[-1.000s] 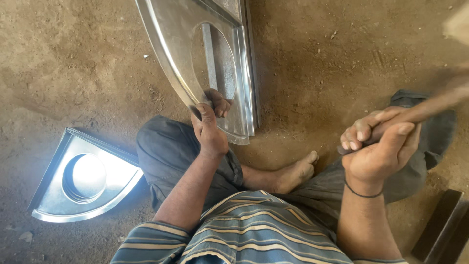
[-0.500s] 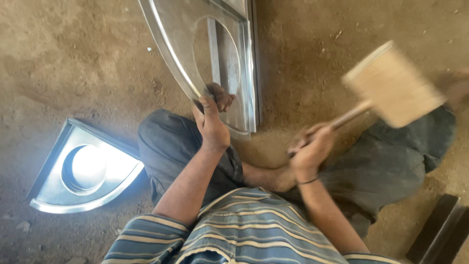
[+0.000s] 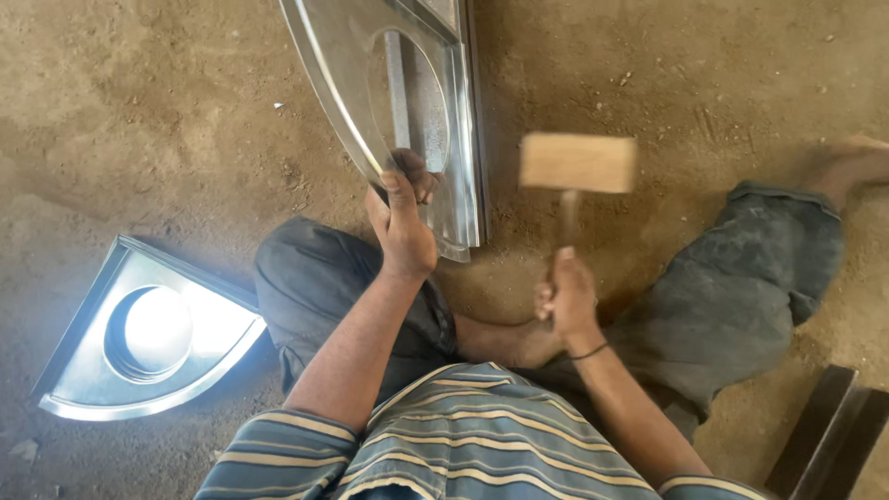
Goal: The person sits on the ground and hammers curved sheet metal pieces against a steel angle bar using a wooden mallet, bending and shaping the edges of each piece, then sets finished pieces aside and works on the next one.
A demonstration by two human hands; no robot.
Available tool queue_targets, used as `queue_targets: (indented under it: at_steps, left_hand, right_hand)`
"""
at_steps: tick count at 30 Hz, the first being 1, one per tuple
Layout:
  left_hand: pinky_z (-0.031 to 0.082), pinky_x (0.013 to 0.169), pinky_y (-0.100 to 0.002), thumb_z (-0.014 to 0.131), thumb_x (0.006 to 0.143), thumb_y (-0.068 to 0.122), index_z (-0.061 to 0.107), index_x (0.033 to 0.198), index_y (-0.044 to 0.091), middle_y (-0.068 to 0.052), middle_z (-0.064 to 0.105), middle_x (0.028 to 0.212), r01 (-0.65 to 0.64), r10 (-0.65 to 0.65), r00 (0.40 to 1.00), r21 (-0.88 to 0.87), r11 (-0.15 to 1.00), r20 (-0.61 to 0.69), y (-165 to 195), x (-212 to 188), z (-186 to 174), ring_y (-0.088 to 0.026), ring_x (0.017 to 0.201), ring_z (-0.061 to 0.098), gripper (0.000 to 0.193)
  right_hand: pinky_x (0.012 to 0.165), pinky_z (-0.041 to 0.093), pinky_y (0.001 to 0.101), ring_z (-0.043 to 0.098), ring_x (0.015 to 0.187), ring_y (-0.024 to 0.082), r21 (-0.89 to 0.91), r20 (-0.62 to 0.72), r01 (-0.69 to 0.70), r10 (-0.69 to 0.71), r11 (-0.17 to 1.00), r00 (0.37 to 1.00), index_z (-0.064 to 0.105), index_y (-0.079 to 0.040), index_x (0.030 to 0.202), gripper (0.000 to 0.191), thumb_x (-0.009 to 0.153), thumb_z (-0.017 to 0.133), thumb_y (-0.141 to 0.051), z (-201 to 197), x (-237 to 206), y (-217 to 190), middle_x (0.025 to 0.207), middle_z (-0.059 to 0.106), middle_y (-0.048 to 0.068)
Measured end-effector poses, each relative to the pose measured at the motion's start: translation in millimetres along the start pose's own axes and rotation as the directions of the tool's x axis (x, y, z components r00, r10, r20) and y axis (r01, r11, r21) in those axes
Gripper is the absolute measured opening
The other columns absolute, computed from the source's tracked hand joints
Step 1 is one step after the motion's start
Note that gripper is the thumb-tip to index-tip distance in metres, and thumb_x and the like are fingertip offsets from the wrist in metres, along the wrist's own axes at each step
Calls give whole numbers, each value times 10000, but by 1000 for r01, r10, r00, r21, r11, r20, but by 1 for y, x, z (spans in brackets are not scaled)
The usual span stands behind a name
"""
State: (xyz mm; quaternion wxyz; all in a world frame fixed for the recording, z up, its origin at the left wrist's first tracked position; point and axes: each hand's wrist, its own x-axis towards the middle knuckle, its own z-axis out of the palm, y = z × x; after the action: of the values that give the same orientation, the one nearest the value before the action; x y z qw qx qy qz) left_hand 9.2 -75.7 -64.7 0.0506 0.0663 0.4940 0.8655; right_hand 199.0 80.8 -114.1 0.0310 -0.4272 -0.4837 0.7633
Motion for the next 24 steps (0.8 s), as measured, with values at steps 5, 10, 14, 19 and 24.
queue_targets:
  at_steps: [5, 10, 14, 19, 24]
  left_hand:
    - [418, 771, -327, 546, 1095, 510, 543, 1154, 16, 7, 474, 873, -17, 17, 999, 2, 1000, -27, -2, 5, 2, -124, 816, 454, 498]
    - [388, 732, -323, 574, 1083, 504, 516, 1122, 33, 10, 461, 876, 15, -15, 1000, -37, 999, -10, -4, 13, 0, -115, 794, 424, 476]
    - [392, 730, -309, 535, 1080, 563, 554, 1105, 21, 8, 481, 854, -14, 15, 1000, 66, 998, -4, -6, 13, 0, -114, 783, 445, 542]
    - [407, 758, -319, 551, 1065, 573, 547, 1130, 13, 6, 477, 863, -25, 23, 999, 50, 998, 25, -7, 14, -1, -118, 817, 449, 564]
    - [390, 736, -294, 532, 1064, 594, 560, 1119, 12, 5, 499, 842, -38, 36, 999, 97, 995, 25, -1, 16, 1, -105, 793, 449, 586]
  right_hand:
    - [339, 339, 254, 462, 395, 101, -124, -83, 404, -415, 906, 906, 509, -127, 830, 447, 1097, 413, -472, 0, -10, -1, 556, 492, 10]
    - [339, 319, 268, 387, 396, 104, 159, -53, 48, -40, 986, 998, 503, -139, 837, 430, 1098, 429, -472, -8, -18, 16, 555, 427, -5]
    - [665, 416, 351, 501, 673, 174, -689, 183, 666, -822, 285, 540, 526, -149, 943, 508, 1308, 306, -425, -14, -19, 33, 761, 526, 43]
    - [359, 349, 275, 425, 435, 118, 218, -10, 69, -69, 974, 998, 514, -126, 898, 415, 1107, 417, -471, -26, -16, 50, 606, 468, 16]
    - [339, 356, 284, 451, 410, 138, 60, 92, 17, -23, 998, 995, 498, -85, 883, 458, 1135, 417, -460, -49, -15, 69, 594, 479, 39]
